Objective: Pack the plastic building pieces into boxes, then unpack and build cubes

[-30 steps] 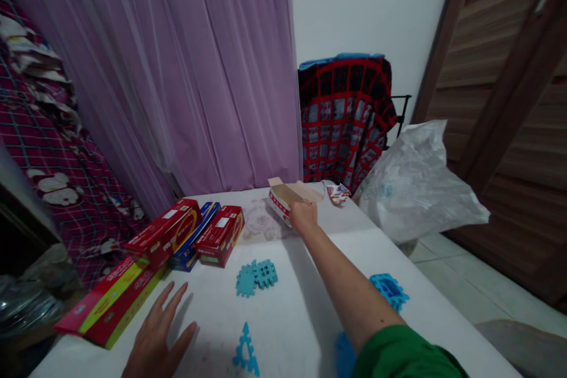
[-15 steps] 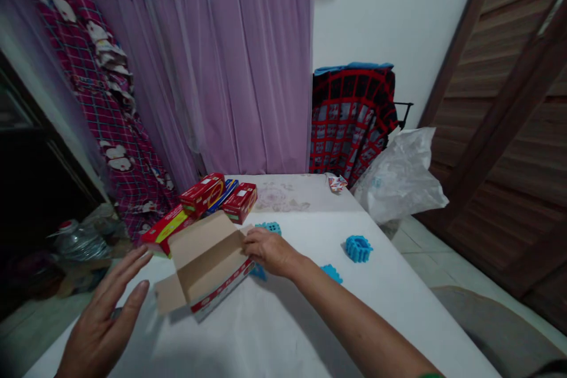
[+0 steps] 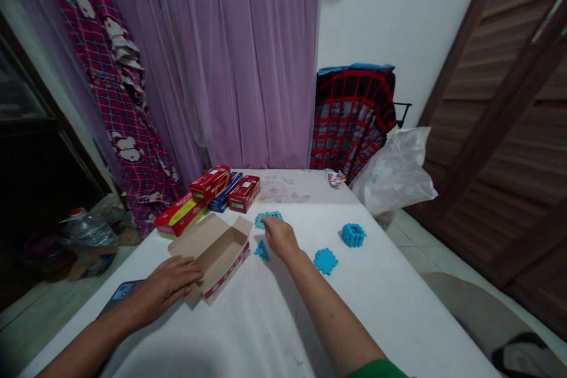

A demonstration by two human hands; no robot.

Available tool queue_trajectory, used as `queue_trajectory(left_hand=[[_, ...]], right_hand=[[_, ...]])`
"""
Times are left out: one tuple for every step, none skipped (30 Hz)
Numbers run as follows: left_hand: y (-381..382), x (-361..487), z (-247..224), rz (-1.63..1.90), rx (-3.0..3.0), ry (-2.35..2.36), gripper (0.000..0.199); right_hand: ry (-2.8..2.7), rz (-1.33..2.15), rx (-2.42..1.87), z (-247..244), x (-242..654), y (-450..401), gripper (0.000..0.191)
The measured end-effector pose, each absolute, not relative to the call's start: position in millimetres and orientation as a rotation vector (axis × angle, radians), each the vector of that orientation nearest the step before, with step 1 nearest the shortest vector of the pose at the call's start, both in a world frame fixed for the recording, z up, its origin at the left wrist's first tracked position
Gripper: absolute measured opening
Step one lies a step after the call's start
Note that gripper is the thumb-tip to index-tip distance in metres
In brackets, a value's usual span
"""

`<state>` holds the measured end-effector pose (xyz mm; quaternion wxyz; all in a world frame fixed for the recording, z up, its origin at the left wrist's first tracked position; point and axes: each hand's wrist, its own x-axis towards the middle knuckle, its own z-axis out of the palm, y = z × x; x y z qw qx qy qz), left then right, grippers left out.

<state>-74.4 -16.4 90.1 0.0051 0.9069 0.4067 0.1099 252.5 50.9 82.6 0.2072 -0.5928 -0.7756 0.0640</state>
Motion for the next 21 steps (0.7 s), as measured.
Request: queue_trajectory(left_hand=[[-13.1, -75.1, 86.8, 0.340, 2.857, 1.261, 0.027], [-10.3, -76.2, 82.7, 0.350, 2.884, 1.241, 0.023], [-8.1, -77.4, 77.6, 0.375, 2.919, 1.217, 0.020], [-6.3, -78.3, 71.3, 0.415, 2.957, 1.194, 0.018], [-5.1, -78.4, 64.0, 0.463, 3.002, 1.151, 0.017], [-4.6, -77.3, 55.9, 0.540, 3.036, 1.139, 0.016], [-4.8, -74.8, 47.6, 0.638, 3.059, 1.157, 0.016], [-5.8, -70.7, 39.7, 0.721, 3.091, 1.145, 0.018], [-7.6, -65.2, 32.9, 0.818, 3.106, 1.141, 0.018], [-10.1, -58.5, 27.9, 0.872, 3.114, 1.153, 0.019], [-13.1, -51.0, 25.1, 0.930, 3.119, 1.152, 0.021], [-16.4, -43.2, 24.7, 0.959, 3.118, 1.162, 0.022], [-19.6, -35.5, 26.2, 0.955, 3.115, 1.173, 0.022], [-22.6, -28.4, 29.1, 0.977, 3.104, 1.192, 0.021], [-25.1, -22.2, 32.8, 0.978, 3.096, 1.220, 0.020], [-27.1, -17.2, 36.4, 0.967, 3.082, 1.263, 0.019], [-28.7, -13.4, 39.3, 0.978, 3.069, 1.299, 0.018], [-30.0, -10.8, 41.2, 0.991, 3.056, 1.331, 0.018], [-31.0, -9.2, 41.9, 1.014, 3.047, 1.350, 0.018], [-31.9, -8.5, 41.5, 1.048, 3.041, 1.361, 0.018], [-32.8, -8.2, 40.2, 1.085, 3.034, 1.368, 0.018]], right_hand=[[-2.091, 0.207, -1.762, 77.6, 254.6, 45.4, 0.038], [-2.044, 0.233, -1.841, 71.5, 255.0, 39.3, 0.035], [-2.021, 0.252, -1.892, 64.8, 253.4, 33.2, 0.032], [-2.017, 0.265, -1.924, 58.1, 250.2, 27.7, 0.029], [-2.014, 0.275, -1.958, 51.9, 245.8, 23.1, 0.028], [-2.015, 0.274, -1.996, 46.6, 241.0, 20.0, 0.028], [-2.009, 0.269, -2.035, 42.3, 236.3, 18.5, 0.027], [-1.999, 0.261, -2.072, 39.0, 232.5, 18.2, 0.026], [-1.985, 0.254, -2.104, 36.5, 229.8, 18.9, 0.025], [-1.965, 0.249, -2.127, 34.6, 228.3, 20.1, 0.023], [-1.950, 0.247, -2.141, 33.0, 227.9, 21.2, 0.023], [-1.936, 0.244, -2.148, 31.6, 228.4, 22.0, 0.022], [-1.923, 0.237, -2.150, 30.0, 229.4, 22.3, 0.022], [-1.908, 0.229, -2.149, 28.2, 230.8, 22.0, 0.021], [-1.895, 0.223, -2.141, 26.0, 232.3, 21.2, 0.020], [-1.881, 0.220, -2.125, 23.5, 233.9, 20.1, 0.020], [-1.863, 0.219, -2.102, 20.6, 235.5, 18.9, 0.019], [-1.843, 0.225, -2.075, 17.6, 237.1, 17.6, 0.019], [-1.821, 0.236, -2.045, 14.6, 238.6, 16.4, 0.019], [-1.798, 0.250, -2.017, 11.8, 240.0, 15.3, 0.019], [-1.777, 0.264, -1.994, 9.7, 241.3, 14.3, 0.019]])
